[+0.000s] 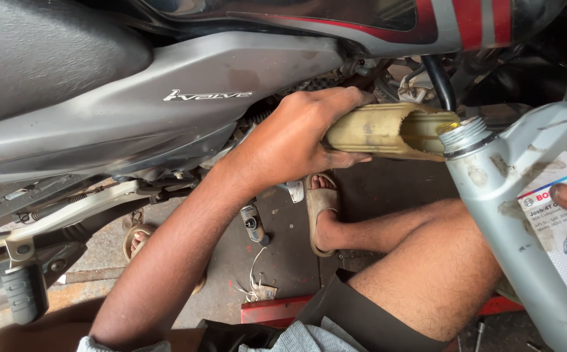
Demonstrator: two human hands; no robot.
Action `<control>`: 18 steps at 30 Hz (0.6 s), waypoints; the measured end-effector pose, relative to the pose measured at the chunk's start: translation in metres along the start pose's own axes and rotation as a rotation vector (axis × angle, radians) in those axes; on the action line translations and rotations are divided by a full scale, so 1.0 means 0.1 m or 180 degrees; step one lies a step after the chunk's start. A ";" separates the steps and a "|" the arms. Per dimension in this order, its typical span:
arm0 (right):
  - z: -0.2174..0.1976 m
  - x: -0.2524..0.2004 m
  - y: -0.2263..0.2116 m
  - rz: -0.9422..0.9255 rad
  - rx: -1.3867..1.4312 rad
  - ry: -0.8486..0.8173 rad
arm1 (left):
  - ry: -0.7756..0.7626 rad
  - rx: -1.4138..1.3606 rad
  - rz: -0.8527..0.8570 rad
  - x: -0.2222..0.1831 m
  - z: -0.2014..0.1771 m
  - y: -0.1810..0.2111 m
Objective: The person sits on the floor beside a motorcycle, unscrews the cap of an engine oil bottle, and pours oil through a yellow funnel into the engine. They then set the bottle aside and use a hand tool on the engine area near the footpeg.
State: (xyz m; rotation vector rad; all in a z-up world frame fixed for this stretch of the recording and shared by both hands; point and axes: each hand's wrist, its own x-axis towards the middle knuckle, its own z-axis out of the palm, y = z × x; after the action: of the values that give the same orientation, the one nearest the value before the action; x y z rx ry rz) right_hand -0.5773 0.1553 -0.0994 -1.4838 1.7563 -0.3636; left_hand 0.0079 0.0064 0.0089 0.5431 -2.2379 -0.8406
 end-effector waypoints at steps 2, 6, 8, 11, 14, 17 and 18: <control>-0.03 0.02 0.11 -0.0181 0.0218 -0.0159 | -0.0002 -0.0010 -0.0018 0.00 0.00 0.00; 0.07 -0.17 -0.28 0.0567 0.0345 0.0148 | 0.0011 0.0016 0.0092 0.00 0.00 -0.02; 0.08 -0.24 -0.32 0.1022 0.0680 0.0155 | 0.0015 0.0029 0.0137 0.00 0.00 -0.02; 0.09 -0.29 -0.43 0.1096 0.0796 0.0191 | 0.0030 0.0046 0.0091 0.00 0.02 -0.01; 0.15 -0.32 -0.57 0.1203 0.0981 0.0246 | 0.0021 0.0038 0.0066 0.00 0.02 -0.02; 0.20 -0.34 -0.67 0.1315 0.1171 0.0306 | 0.0029 0.0055 0.0089 0.00 0.02 -0.02; 0.21 -0.35 -0.69 0.1369 0.1265 0.0337 | 0.0034 0.0060 0.0115 0.00 0.02 -0.02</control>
State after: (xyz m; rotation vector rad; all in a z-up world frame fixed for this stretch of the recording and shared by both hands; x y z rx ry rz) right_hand -0.5144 0.1743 -0.0543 -0.7971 1.8946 -0.5337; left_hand 0.0069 0.0055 0.0066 0.5134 -2.2413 -0.7973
